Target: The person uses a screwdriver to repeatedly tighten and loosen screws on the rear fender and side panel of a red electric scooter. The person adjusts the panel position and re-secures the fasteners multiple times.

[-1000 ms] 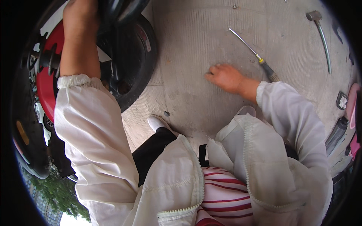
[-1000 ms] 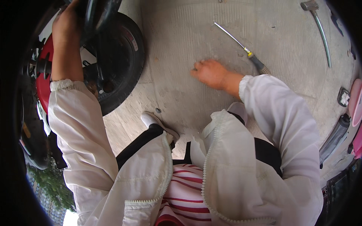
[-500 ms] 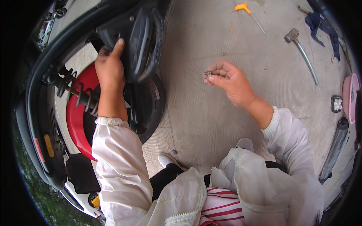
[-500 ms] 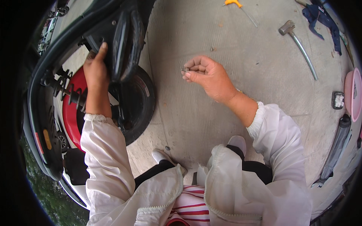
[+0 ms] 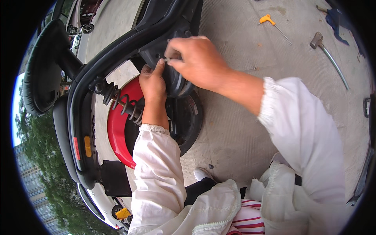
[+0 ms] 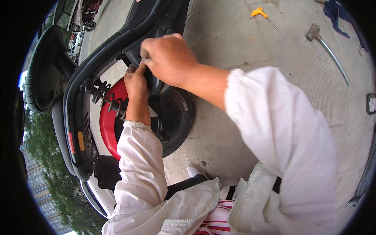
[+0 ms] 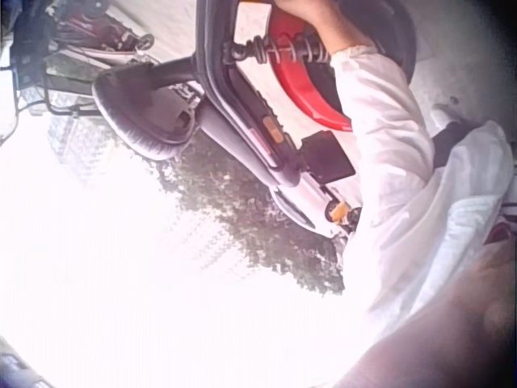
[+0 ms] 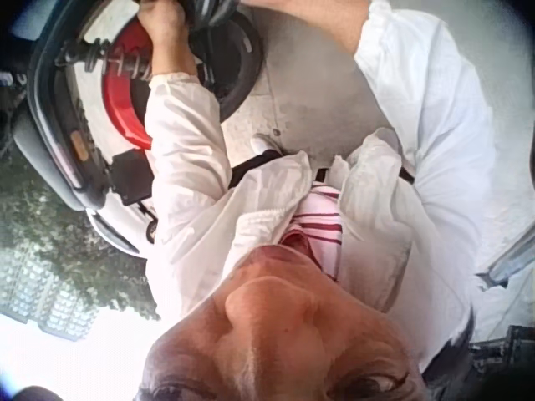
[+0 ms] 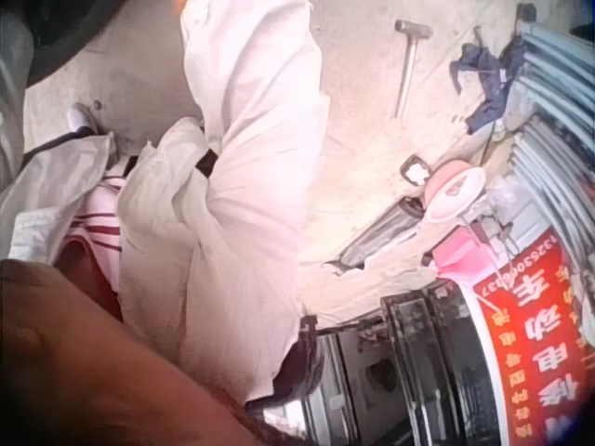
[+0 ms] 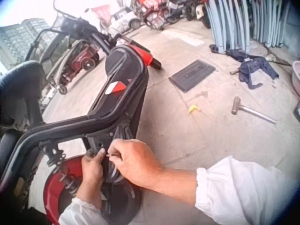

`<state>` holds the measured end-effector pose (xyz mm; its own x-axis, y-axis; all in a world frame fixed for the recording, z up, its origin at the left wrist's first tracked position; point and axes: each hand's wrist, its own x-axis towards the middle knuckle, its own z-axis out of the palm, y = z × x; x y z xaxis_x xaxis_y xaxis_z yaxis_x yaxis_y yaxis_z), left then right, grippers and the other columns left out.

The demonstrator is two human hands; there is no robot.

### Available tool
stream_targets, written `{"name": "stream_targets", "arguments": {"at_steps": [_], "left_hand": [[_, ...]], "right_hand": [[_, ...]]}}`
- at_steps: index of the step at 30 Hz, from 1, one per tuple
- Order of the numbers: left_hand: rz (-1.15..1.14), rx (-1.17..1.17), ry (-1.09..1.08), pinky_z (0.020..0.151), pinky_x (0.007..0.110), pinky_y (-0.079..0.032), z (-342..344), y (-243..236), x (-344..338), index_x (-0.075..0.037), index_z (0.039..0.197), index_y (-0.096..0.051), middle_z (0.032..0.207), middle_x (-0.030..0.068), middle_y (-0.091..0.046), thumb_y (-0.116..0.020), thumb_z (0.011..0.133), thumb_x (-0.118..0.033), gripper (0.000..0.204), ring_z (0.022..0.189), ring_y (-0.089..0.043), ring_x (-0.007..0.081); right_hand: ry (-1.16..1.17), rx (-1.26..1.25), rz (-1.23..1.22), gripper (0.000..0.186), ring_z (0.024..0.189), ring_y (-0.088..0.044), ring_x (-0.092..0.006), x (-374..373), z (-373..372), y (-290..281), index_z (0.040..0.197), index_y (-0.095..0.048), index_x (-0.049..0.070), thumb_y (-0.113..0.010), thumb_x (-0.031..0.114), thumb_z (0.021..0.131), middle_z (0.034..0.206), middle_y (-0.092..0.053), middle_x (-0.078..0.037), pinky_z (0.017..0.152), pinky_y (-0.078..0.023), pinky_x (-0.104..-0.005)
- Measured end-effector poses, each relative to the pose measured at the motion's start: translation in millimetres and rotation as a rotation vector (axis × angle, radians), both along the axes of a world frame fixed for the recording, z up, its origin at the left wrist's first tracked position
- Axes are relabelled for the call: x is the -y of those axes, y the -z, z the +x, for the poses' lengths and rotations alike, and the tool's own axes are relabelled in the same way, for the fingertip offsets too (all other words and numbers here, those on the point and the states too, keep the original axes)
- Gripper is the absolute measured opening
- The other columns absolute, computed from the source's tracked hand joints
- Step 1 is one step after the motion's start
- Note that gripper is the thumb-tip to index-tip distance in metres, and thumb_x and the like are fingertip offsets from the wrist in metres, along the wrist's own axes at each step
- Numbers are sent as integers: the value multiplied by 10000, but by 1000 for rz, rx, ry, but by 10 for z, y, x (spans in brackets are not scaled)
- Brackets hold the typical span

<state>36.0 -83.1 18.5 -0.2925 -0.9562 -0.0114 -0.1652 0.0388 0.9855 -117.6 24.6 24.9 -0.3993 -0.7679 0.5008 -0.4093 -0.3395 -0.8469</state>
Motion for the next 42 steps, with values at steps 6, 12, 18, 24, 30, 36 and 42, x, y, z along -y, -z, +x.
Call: {"name": "stream_targets", "arguments": {"at_steps": [6,12,18,24,30,36,42], "left_hand": [[-11,85,-3,776,280,-524,65,26,40,91,1091,-595,999,123,-691,-688,924,-108,276,866,-661,163],[-12,64,11,788,292,-537,65,30,18,97,1107,-588,1015,129,-692,-683,928,-103,285,882,-670,175],[-14,49,5,794,293,-542,58,-16,8,87,1110,-579,1020,130,-695,-690,916,-89,285,882,-674,179],[-13,60,-12,759,281,-546,63,1,20,83,1100,-580,1002,126,-699,-705,897,-85,292,849,-678,168],[2,61,-60,700,260,-542,61,-16,10,76,1072,-587,973,118,-696,-721,867,-62,282,793,-670,144],[-11,57,-64,670,257,-537,18,-62,-57,95,1072,-580,960,118,-693,-736,856,-78,317,774,-657,137],[-34,215,-103,688,239,-503,-41,-98,-116,77,1055,-619,940,85,-709,-725,893,-137,289,804,-640,99]], "right_hand": [[316,-111,1,56,881,-614,-245,431,271,156,802,-708,104,-718,117,749,784,-706,-41,913,-366,-387],[309,-123,34,47,923,-599,-225,503,299,221,775,-750,118,-727,144,744,798,-718,-25,934,-351,-385],[261,-136,147,79,965,-590,-228,522,320,123,824,-769,113,-734,176,792,830,-719,-27,980,-344,-403],[279,-142,186,86,958,-589,-237,539,366,89,801,-757,95,-723,175,807,831,-715,-45,972,-349,-399],[377,-244,226,137,917,-584,-246,521,496,7,760,-708,77,-719,202,816,812,-698,-68,949,-359,-400],[439,-335,236,156,867,-574,-249,547,548,22,750,-692,60,-701,198,822,812,-693,-91,897,-366,-400],[394,-348,293,186,853,-583,-248,541,505,1,746,-716,60,-705,228,825,798,-702,-92,904,-363,-387]]}}
